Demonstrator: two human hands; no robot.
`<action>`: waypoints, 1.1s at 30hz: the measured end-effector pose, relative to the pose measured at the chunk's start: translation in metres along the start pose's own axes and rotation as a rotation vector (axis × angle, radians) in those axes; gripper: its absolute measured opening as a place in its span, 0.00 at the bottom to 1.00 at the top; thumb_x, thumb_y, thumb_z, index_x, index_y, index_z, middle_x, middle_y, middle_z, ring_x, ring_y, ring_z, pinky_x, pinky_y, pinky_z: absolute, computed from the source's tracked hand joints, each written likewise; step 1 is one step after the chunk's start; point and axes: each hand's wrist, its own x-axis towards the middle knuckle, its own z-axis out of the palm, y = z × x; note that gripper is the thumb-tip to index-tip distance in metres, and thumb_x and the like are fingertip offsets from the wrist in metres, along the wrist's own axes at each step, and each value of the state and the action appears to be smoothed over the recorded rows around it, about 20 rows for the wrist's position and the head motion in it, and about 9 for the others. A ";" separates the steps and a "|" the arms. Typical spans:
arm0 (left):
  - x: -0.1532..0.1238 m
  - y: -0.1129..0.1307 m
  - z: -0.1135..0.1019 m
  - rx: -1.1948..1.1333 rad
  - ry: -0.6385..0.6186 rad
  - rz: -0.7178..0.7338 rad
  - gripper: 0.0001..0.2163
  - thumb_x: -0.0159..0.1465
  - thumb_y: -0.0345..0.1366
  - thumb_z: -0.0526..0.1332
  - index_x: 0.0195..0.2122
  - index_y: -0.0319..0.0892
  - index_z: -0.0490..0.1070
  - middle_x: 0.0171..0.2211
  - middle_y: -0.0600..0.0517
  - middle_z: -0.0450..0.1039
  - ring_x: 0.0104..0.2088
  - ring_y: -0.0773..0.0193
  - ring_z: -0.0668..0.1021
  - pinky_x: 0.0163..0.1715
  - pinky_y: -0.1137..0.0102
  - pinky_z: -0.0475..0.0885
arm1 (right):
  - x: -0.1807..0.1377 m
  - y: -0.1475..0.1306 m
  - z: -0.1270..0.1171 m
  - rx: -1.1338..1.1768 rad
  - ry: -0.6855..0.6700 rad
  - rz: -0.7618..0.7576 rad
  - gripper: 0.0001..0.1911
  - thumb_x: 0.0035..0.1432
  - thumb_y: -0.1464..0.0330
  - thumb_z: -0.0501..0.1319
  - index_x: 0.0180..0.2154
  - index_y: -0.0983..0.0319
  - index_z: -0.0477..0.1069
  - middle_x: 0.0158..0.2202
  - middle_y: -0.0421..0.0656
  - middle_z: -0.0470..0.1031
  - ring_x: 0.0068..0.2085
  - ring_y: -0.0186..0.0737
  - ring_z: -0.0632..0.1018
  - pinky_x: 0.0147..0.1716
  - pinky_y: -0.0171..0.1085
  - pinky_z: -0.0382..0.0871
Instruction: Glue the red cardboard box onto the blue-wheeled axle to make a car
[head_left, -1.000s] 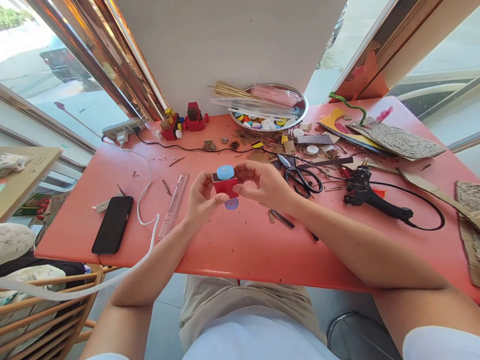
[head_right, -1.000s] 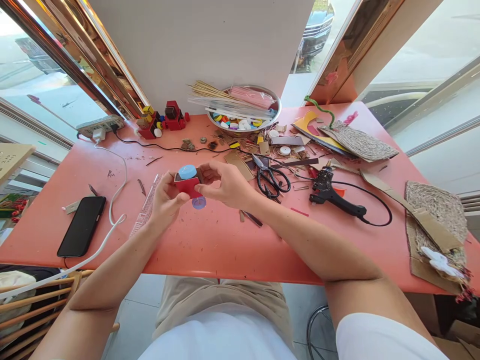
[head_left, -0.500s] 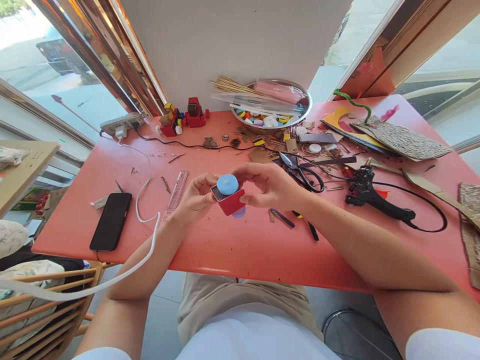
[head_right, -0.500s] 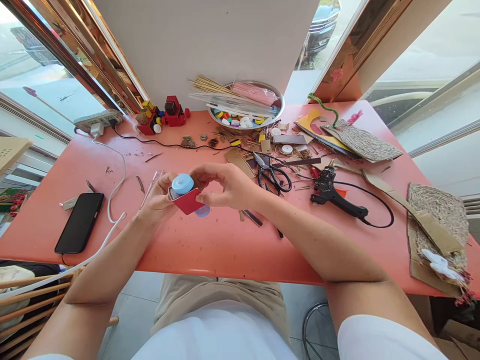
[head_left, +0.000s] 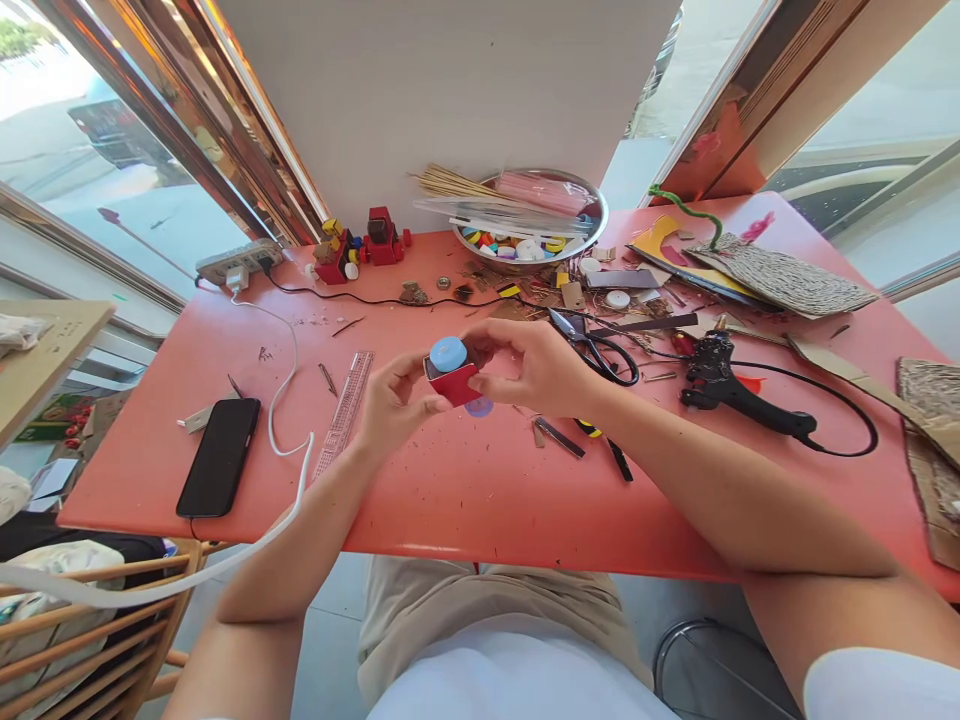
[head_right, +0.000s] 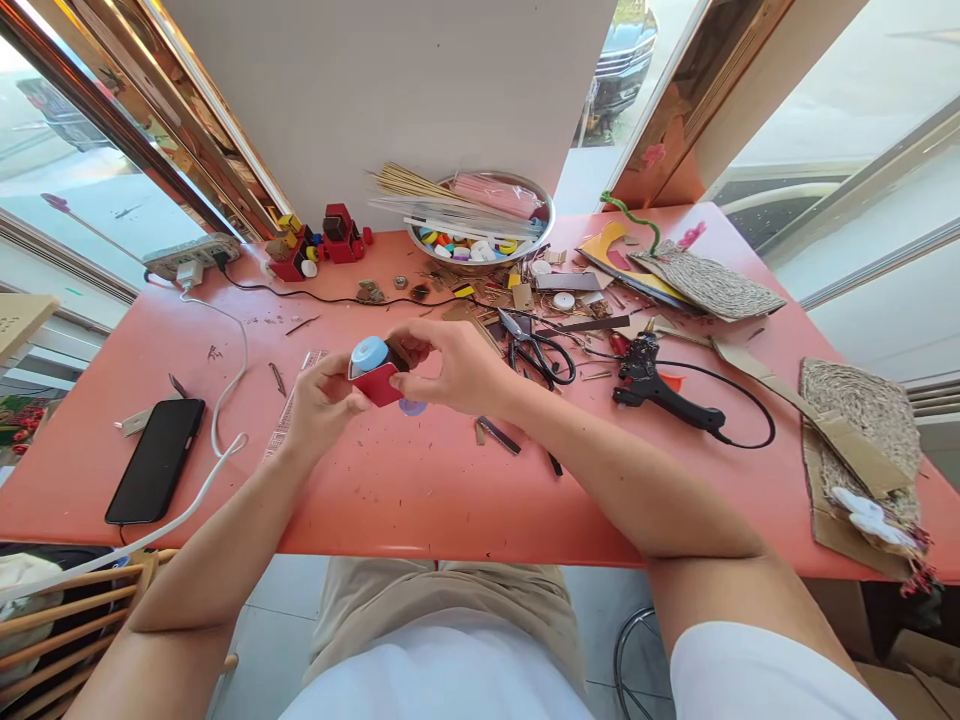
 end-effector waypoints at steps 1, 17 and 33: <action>-0.001 0.000 0.002 0.044 0.023 0.007 0.29 0.37 0.58 0.87 0.32 0.45 0.86 0.29 0.50 0.84 0.33 0.57 0.83 0.40 0.64 0.81 | -0.001 0.000 0.001 -0.020 0.002 0.001 0.12 0.57 0.64 0.66 0.43 0.61 0.79 0.40 0.44 0.85 0.39 0.40 0.81 0.44 0.39 0.77; 0.005 0.000 -0.003 -0.108 0.038 -0.168 0.29 0.37 0.60 0.85 0.31 0.44 0.84 0.26 0.49 0.82 0.38 0.48 0.87 0.40 0.58 0.85 | 0.003 -0.015 -0.045 -0.366 0.213 0.073 0.14 0.70 0.60 0.65 0.32 0.60 0.78 0.25 0.37 0.75 0.29 0.34 0.74 0.32 0.35 0.69; 0.023 -0.016 -0.042 -0.226 0.296 -0.060 0.20 0.51 0.59 0.81 0.29 0.50 0.81 0.35 0.52 0.86 0.41 0.57 0.86 0.46 0.61 0.83 | -0.025 -0.074 -0.099 -0.747 0.590 0.333 0.10 0.61 0.75 0.67 0.31 0.56 0.82 0.33 0.39 0.86 0.38 0.41 0.85 0.55 0.50 0.78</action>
